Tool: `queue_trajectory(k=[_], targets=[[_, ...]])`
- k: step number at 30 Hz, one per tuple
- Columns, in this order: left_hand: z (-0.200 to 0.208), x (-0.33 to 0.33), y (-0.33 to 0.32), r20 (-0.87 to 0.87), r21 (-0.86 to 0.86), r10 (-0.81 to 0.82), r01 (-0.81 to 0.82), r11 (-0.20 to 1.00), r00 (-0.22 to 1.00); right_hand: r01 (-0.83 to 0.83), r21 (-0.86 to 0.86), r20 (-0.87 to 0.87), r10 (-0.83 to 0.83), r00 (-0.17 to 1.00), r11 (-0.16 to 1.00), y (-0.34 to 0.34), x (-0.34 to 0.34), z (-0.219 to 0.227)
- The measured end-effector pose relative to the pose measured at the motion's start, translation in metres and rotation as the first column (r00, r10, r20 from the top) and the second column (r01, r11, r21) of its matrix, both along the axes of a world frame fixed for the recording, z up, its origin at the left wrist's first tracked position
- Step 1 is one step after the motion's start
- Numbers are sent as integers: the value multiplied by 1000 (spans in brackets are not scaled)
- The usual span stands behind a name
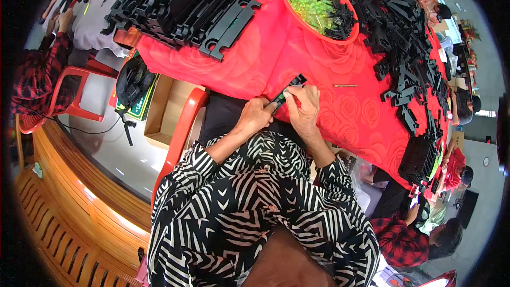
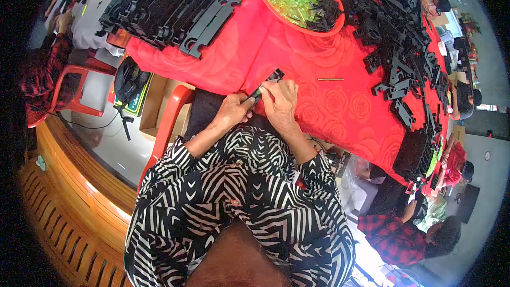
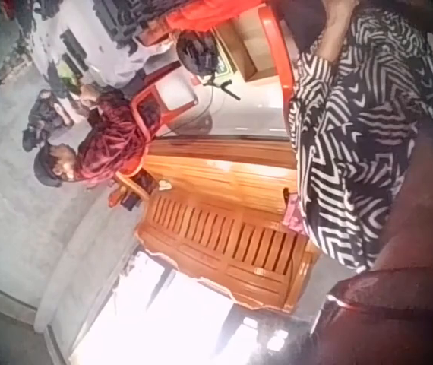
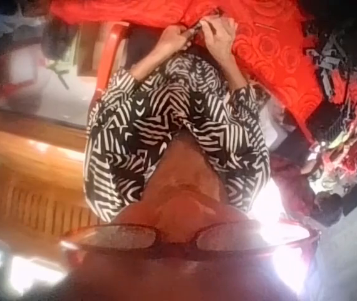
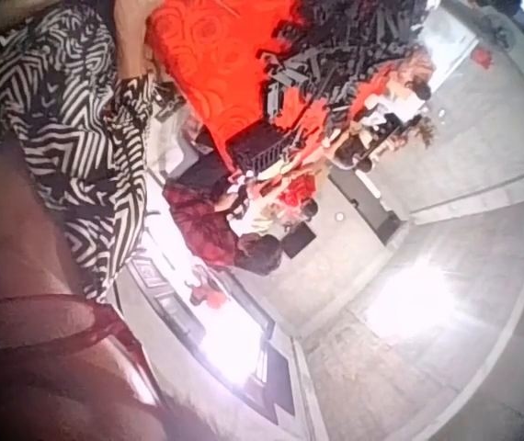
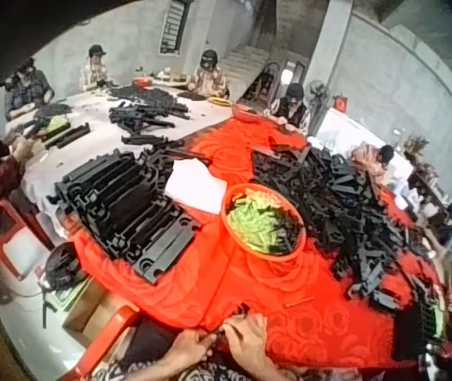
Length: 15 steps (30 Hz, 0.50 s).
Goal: The person assembles components by picking up small pieces from a bowl and inserting them into black plastic frames by hand.
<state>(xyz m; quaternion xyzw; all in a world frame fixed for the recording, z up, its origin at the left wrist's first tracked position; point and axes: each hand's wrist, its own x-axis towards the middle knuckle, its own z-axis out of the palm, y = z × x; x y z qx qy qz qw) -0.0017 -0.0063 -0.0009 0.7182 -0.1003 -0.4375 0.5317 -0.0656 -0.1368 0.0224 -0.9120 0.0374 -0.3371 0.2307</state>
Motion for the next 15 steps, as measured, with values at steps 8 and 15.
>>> queue_trajectory(k=[8,15], targets=[[1,1,-1,71,16,-53,52,999,996,-9,66,65,5,998,998,3,-2,-9],[-5,-1,-2,80,-1,-10,10,1000,997,3,13,100,-4,995,1000,6,-2,-8]])
